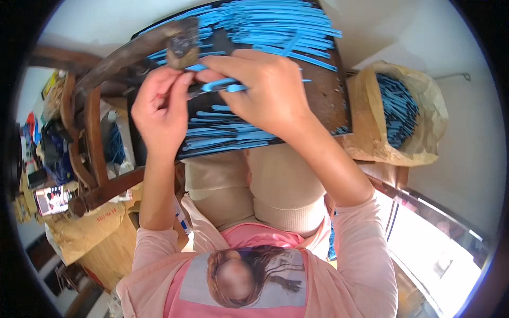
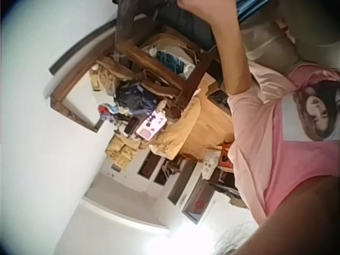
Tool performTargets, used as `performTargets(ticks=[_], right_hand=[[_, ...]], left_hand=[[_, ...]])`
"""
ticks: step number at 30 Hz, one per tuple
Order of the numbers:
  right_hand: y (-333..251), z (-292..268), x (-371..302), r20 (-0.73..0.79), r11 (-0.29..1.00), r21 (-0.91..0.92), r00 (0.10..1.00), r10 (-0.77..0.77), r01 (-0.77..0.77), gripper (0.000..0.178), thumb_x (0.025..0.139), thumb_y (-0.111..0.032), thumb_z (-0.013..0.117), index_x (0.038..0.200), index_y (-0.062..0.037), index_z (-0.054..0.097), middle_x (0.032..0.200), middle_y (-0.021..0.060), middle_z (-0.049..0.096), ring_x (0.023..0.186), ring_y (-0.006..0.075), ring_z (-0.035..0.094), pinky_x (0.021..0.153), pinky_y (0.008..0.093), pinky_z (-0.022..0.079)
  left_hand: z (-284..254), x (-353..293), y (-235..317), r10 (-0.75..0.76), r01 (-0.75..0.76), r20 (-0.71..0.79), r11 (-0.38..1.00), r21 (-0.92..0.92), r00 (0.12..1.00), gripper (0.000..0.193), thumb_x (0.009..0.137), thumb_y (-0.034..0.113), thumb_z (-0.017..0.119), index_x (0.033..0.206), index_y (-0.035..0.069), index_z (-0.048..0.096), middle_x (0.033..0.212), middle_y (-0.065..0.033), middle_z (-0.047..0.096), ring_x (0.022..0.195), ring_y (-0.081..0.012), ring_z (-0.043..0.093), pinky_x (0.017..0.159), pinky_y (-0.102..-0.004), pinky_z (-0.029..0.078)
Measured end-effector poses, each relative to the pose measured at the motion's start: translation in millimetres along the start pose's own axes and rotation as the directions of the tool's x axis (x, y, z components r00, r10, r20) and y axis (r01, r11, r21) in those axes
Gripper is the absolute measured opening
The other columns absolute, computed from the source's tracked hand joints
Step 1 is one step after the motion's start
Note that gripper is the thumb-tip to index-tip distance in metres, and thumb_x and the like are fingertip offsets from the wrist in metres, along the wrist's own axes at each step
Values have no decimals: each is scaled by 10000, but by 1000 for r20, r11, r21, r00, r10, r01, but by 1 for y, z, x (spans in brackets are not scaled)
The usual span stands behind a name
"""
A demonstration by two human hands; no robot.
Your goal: Assembling black plastic components onto blue rods at an assembly station.
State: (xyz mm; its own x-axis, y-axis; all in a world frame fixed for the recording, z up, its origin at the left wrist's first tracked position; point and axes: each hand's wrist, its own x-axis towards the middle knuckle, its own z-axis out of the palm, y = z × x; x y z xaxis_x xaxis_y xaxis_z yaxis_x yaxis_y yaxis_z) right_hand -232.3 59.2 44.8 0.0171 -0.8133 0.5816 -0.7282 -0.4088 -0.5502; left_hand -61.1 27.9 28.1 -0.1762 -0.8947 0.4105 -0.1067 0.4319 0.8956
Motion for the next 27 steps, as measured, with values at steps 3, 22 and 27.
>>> performTargets(ticks=[3, 22, 27], right_hand=[[2, 4, 2, -13, 997, 52, 998, -62, 63, 335, 626, -68, 719, 937, -191, 734, 762, -23, 692, 674, 219, 663, 547, 345, 521], [-28, 9, -25, -43, 967, 227, 991, 129, -116, 251, 647, -132, 703, 896, -110, 690, 746, 76, 653, 721, 285, 659, 578, 405, 510], [-32, 8, -21, -69, 944, 315, 990, 124, -96, 159, 658, -147, 714, 754, -47, 635, 694, 91, 599, 686, 309, 632, 559, 406, 488]], left_hand=[[-4, -1, -7, 13, -13, -46, 1000, 11, 999, 120, 893, -13, 653, 1010, -25, 634, 884, -84, 722, 804, -93, 667, 673, -229, 540], [-34, -24, -21, 136, -118, -57, 963, 244, 989, 156, 900, -33, 588, 1025, -120, 618, 964, -134, 679, 853, -163, 658, 735, -272, 533], [-15, -39, -1, 130, -184, 167, 913, 364, 977, 126, 924, 32, 602, 872, -76, 638, 763, -24, 661, 703, -56, 536, 630, -237, 450]])
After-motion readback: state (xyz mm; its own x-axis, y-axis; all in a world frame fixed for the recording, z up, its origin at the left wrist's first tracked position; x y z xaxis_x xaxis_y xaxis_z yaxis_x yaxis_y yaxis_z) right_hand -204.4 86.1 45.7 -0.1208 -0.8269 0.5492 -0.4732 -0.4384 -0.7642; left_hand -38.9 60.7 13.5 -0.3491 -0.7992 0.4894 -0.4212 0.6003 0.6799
